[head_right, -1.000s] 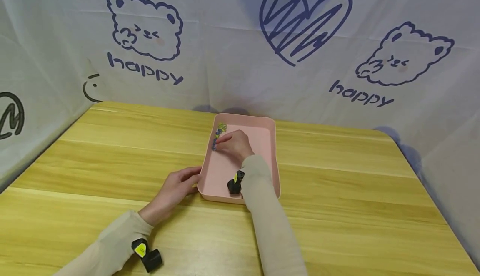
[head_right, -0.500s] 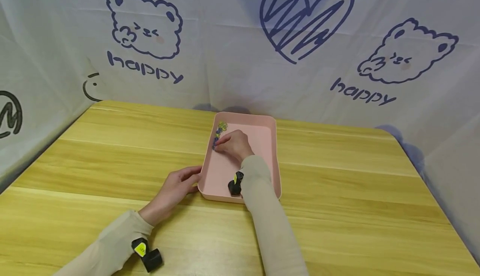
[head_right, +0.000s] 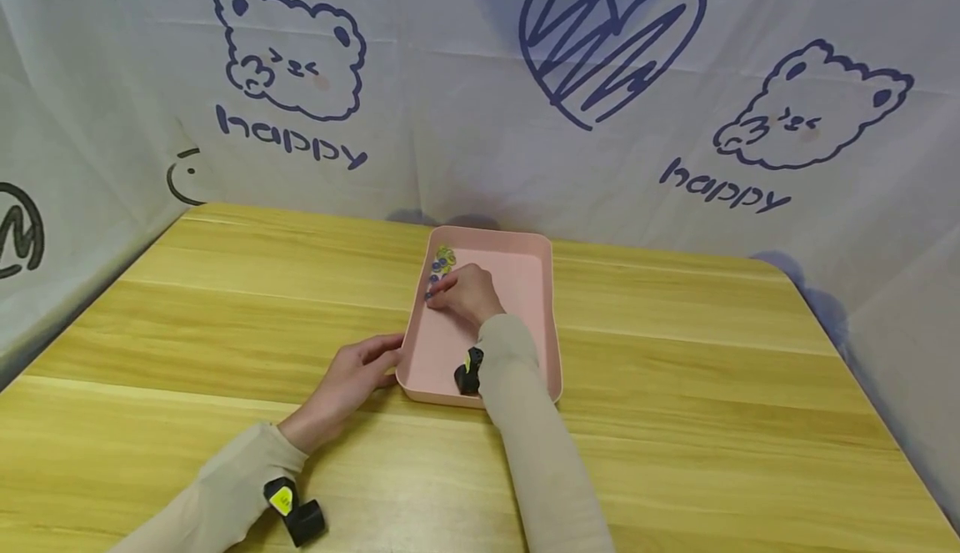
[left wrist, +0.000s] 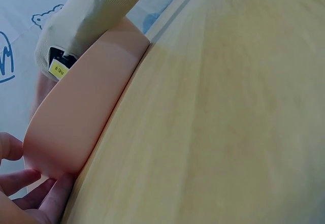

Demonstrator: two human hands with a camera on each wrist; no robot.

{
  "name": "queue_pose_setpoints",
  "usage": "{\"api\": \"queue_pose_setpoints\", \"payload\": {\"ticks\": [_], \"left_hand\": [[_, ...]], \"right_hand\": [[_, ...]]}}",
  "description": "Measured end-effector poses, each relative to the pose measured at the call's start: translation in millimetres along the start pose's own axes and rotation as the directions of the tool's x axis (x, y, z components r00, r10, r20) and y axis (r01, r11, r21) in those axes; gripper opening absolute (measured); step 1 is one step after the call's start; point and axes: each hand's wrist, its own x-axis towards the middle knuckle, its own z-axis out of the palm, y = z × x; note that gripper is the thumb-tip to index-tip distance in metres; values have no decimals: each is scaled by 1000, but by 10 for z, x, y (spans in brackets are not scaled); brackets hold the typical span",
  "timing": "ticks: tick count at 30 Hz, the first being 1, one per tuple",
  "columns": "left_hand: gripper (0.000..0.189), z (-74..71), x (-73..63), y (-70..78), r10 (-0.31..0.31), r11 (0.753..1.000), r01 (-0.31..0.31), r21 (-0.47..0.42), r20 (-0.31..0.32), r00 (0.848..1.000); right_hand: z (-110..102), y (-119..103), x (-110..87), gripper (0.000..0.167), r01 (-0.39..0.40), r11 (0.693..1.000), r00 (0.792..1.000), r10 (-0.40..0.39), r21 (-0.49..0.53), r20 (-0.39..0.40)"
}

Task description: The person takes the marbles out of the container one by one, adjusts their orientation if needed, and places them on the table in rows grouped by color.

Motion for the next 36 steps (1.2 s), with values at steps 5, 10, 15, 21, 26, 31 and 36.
{"api": "queue_pose_setpoints", "payload": {"ticks": [5, 10, 15, 21, 26, 31, 36], "left_hand": [[34, 2, -2, 0, 1, 1000, -1, 7, -3, 1000], [34, 0, -5, 1, 0, 1000, 0, 12, -7, 1000], [35, -2, -8, 10, -5, 1000, 5, 5, 1, 1000], [35, -5, -16, 24, -8, 1000, 8, -1, -1, 1000], [35, -7, -10, 4, -13, 1000, 13, 16, -4, 1000], [35, -11, -5, -14, -9, 1000, 9, 24, -9, 1000], [34, -5, -4, -11, 5, 1000, -5, 2, -3, 1000]], "right_hand": [[-8, 14, 11, 19, 23, 1000, 1000, -23, -1, 21], [-6, 9, 18, 18, 72, 996, 997, -70, -48, 40], [1, -4, 17, 17, 57, 996, 997, -54, -64, 56], [-13, 33, 29, 20, 75, 997, 996, -73, -36, 49], [-47, 91, 56, 27, -8, 990, 999, 3, 144, 40], [-65, 87, 54, 29, -104, 943, 994, 92, 316, 52], [-70, 63, 61, 29, -155, 909, 988, 145, 388, 54]]}}
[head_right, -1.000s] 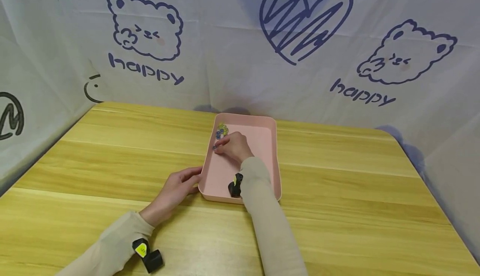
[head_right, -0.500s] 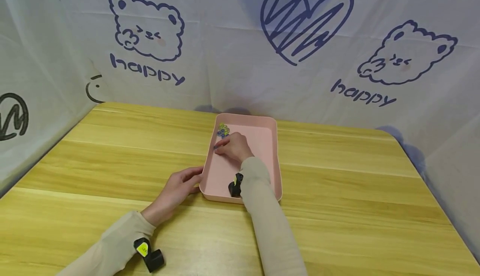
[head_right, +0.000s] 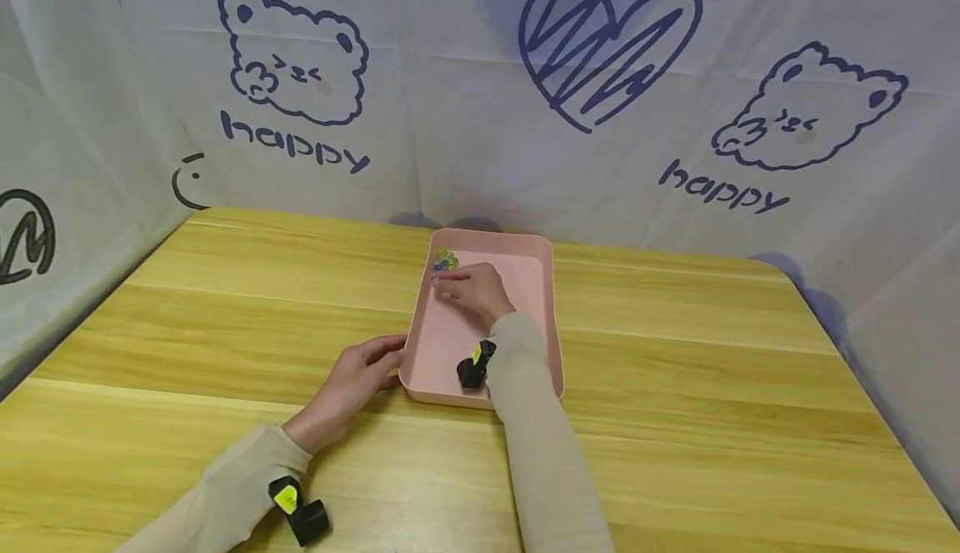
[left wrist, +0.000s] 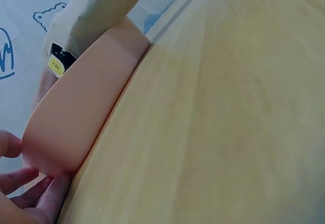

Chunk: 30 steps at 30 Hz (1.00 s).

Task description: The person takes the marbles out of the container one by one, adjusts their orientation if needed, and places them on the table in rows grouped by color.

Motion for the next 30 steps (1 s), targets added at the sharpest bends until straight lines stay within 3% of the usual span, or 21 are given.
{"api": "queue_pose_setpoints", "payload": {"ticks": [18, 26, 30], "left_hand": [[33, -3, 13, -25, 10, 1000, -10, -5, 16, 1000], [33, -9, 6, -15, 14, 1000, -14, -16, 15, 1000], [33, -10, 7, -18, 15, 1000, -15, -20, 11, 1000]], "right_hand": [[-119, -79, -100, 32, 38, 999, 999, -38, 14, 25], [-224, -198, -206, 33, 157, 988, 988, -157, 2, 5], [-260, -259, -239, 31, 165, 986, 986, -165, 20, -8]]}}
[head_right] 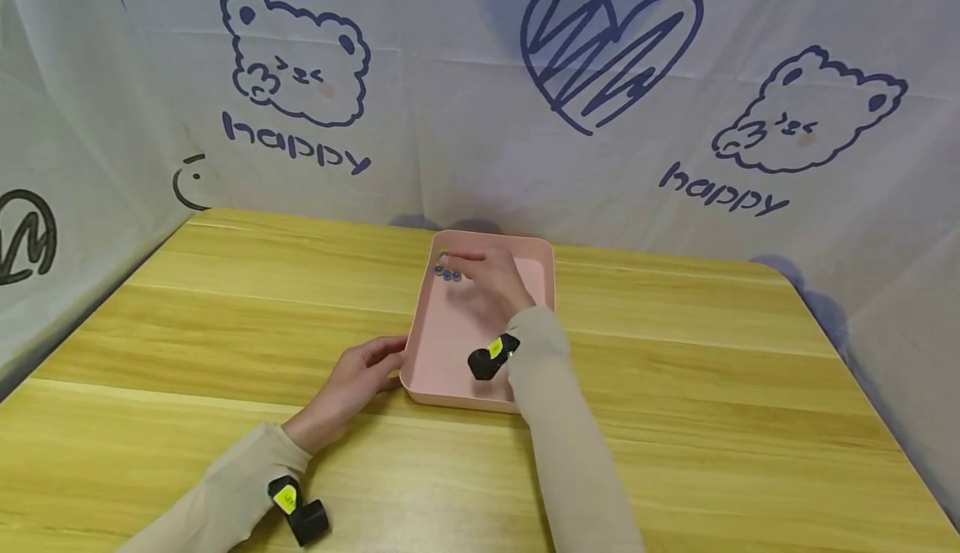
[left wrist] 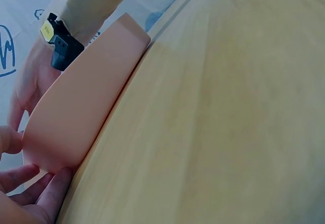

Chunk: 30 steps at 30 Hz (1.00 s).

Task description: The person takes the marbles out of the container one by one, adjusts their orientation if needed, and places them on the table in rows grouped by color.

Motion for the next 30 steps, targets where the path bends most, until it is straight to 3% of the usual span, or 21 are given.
{"api": "queue_pose_setpoints", "payload": {"ticks": [5, 10, 18, 24, 30], "left_hand": [[32, -7, -1, -4, -10, 1000, 10, -2, -9, 1000], [32, -5, -3, -3, -24, 1000, 24, 6, -14, 1000], [32, 3, -8, -5, -27, 1000, 27, 16, -16, 1000], [31, 9, 10, -25, -5, 1000, 5, -3, -13, 1000], [31, -3, 24, -42, 3, 1000, -3, -18, -10, 1000]], "right_hand": [[3, -59, -11, 29, -5, 1000, 1000, 5, 5, -31], [-12, -109, -78, 30, 39, 999, 998, -39, -6, -46], [-39, -245, -239, 34, 40, 999, 999, -41, -17, -23], [-57, -308, -354, 33, 108, 994, 994, -107, 22, -24], [-115, -184, -396, 29, 170, 982, 982, -162, 82, -97]]}}
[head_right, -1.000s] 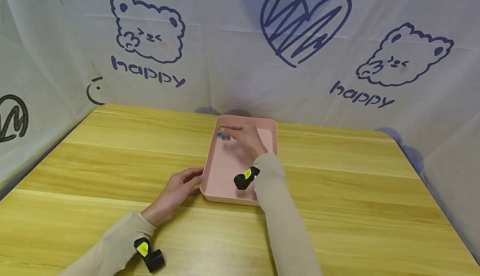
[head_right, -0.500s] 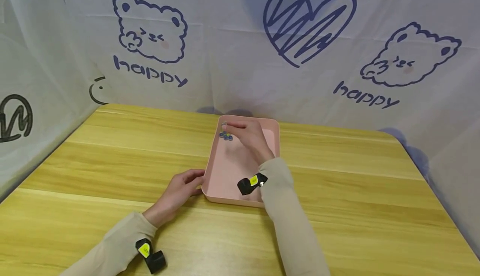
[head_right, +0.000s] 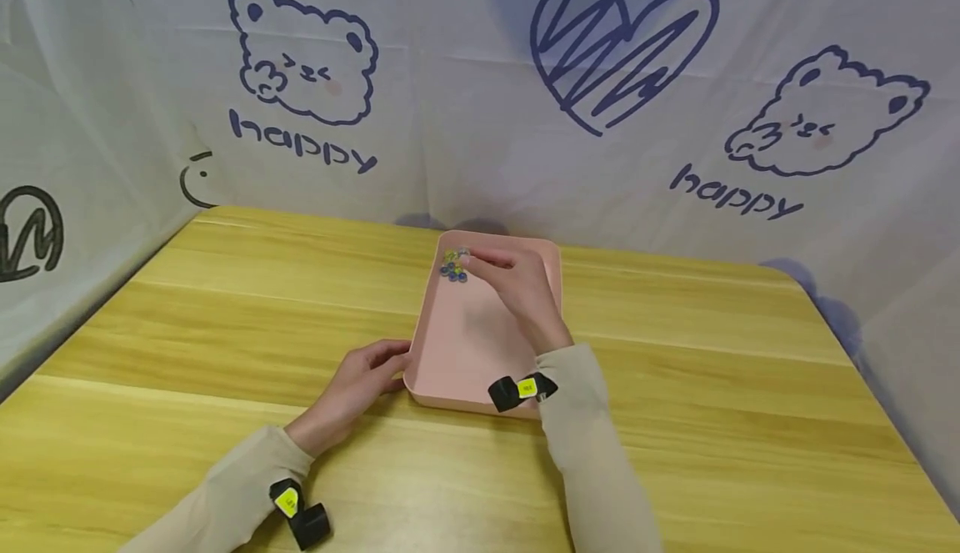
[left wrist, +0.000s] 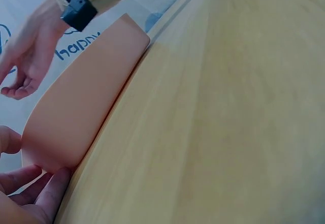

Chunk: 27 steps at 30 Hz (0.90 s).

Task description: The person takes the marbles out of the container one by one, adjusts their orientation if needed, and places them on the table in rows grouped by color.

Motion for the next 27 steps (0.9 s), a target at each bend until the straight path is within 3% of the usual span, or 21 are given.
{"api": "queue_pose_setpoints", "payload": {"ticks": [10, 19, 27], "left_hand": [[31, -16, -17, -7, -5, 1000, 5, 30, 1, 1000], [30, 12, -24, -26, 9, 1000, -9, 13, -1, 1000], [31, 4, -50, -2, -1, 1000, 1, 9, -3, 1000]], "right_hand": [[-114, 104, -26, 34, -22, 999, 999, 24, -49, 22], [-212, 203, -87, 42, -57, 984, 998, 50, -167, -44], [-264, 154, -201, 40, -51, 987, 999, 48, -153, -19]]}}
